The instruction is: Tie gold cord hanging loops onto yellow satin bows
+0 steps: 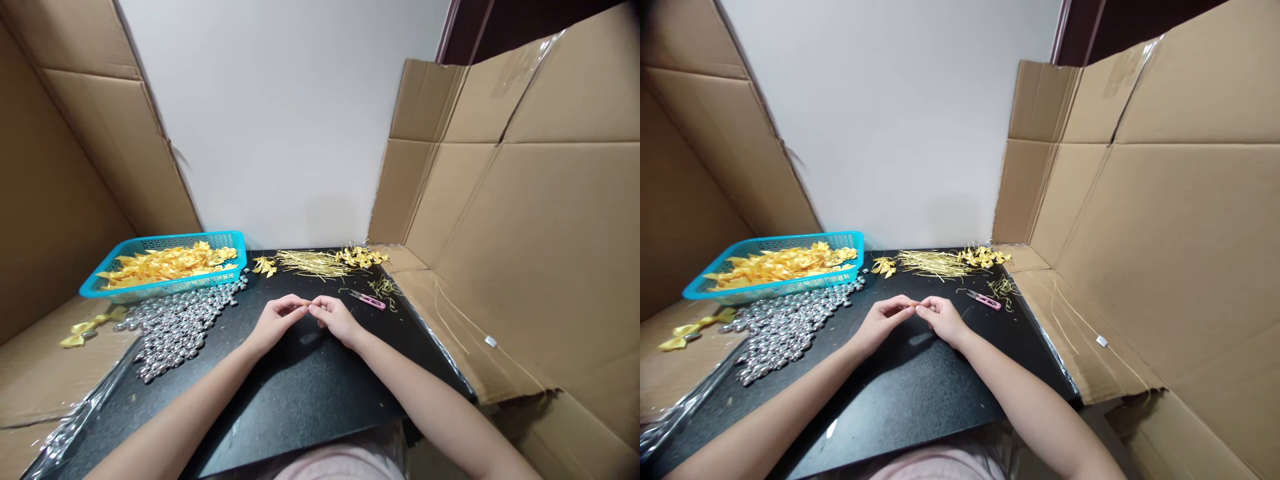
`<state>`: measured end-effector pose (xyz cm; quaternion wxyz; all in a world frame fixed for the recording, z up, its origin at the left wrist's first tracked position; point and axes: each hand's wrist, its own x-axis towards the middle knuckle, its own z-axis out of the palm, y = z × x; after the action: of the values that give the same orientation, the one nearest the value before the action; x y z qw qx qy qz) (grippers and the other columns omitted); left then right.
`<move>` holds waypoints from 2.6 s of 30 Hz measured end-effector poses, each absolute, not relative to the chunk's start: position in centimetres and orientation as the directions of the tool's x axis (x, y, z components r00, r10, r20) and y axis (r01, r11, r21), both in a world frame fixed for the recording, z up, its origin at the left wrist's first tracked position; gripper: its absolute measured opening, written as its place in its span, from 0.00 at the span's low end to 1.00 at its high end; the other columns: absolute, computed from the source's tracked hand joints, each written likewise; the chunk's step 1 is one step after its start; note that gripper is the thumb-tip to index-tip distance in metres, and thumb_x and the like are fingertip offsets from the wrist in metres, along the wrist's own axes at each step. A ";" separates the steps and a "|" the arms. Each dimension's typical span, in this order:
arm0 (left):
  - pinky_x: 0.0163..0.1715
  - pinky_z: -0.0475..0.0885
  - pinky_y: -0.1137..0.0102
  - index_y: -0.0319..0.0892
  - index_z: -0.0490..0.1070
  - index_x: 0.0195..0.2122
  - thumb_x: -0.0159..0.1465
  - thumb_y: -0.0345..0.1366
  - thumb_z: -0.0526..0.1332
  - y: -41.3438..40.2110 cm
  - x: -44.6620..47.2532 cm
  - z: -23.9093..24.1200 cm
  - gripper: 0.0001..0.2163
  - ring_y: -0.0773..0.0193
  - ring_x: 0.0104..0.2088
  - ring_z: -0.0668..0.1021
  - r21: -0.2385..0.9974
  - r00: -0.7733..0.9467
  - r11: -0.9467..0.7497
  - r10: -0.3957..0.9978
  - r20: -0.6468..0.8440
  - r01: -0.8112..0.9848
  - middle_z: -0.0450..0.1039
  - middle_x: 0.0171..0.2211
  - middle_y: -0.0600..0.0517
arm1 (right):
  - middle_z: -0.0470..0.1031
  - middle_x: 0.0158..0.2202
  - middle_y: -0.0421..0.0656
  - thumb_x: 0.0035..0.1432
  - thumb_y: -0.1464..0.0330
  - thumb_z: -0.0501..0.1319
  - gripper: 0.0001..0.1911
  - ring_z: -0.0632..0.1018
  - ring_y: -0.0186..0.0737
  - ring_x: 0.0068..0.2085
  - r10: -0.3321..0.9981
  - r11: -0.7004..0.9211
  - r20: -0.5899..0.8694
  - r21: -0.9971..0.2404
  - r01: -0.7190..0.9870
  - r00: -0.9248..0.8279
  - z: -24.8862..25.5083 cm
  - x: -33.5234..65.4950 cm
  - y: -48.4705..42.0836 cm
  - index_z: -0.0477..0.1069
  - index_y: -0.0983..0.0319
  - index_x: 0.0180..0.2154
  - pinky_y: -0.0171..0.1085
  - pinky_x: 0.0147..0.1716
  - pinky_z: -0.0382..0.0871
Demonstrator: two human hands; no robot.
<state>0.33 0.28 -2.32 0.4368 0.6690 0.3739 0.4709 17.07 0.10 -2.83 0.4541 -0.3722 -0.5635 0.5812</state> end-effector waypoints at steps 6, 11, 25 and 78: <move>0.33 0.70 0.70 0.40 0.80 0.34 0.53 0.42 0.68 0.4 0.3 -2.4 0.12 0.61 0.31 0.77 0.955 0.263 -0.277 0.934 0.242 0.103 0.79 0.30 0.49 | 0.60 0.17 0.31 0.45 0.54 0.67 0.19 0.61 0.27 0.19 0.956 0.035 0.065 -0.993 -0.110 -0.284 -2.8 17.1 0.2 0.68 0.63 0.26 0.32 0.22 0.53; 0.31 0.70 0.70 0.40 0.79 0.35 0.52 0.43 0.69 0.5 0.2 -2.7 0.14 0.61 0.29 0.78 0.961 0.241 -0.256 0.944 0.225 0.107 0.80 0.29 0.48 | 0.61 0.17 0.31 0.45 0.55 0.67 0.18 0.61 0.27 0.19 0.960 0.023 0.054 -0.993 -0.115 -0.275 -2.8 17.1 0.2 0.68 0.63 0.26 0.32 0.21 0.53; 0.26 0.67 0.73 0.39 0.76 0.29 0.52 0.42 0.68 0.5 0.1 -2.5 0.11 0.66 0.24 0.73 0.907 0.160 -0.366 0.928 0.338 0.210 0.75 0.24 0.53 | 0.61 0.17 0.31 0.44 0.54 0.67 0.19 0.60 0.26 0.19 0.962 0.013 0.047 -0.992 -0.126 -0.269 -2.8 17.2 0.3 0.68 0.62 0.26 0.31 0.21 0.53; 0.35 0.75 0.66 0.41 0.79 0.36 0.48 0.45 0.71 0.3 0.4 -2.4 0.17 0.58 0.32 0.80 0.978 0.305 -0.199 0.937 0.171 0.062 0.82 0.31 0.48 | 0.62 0.18 0.33 0.48 0.60 0.63 0.12 0.60 0.29 0.20 0.952 0.159 0.160 -0.987 -0.025 -0.260 -2.4 17.8 0.4 0.68 0.62 0.23 0.32 0.22 0.53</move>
<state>0.35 0.33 -2.41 0.4969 0.6368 0.3922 0.4402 17.75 0.43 -2.39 0.4696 -0.3868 -0.5992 0.5204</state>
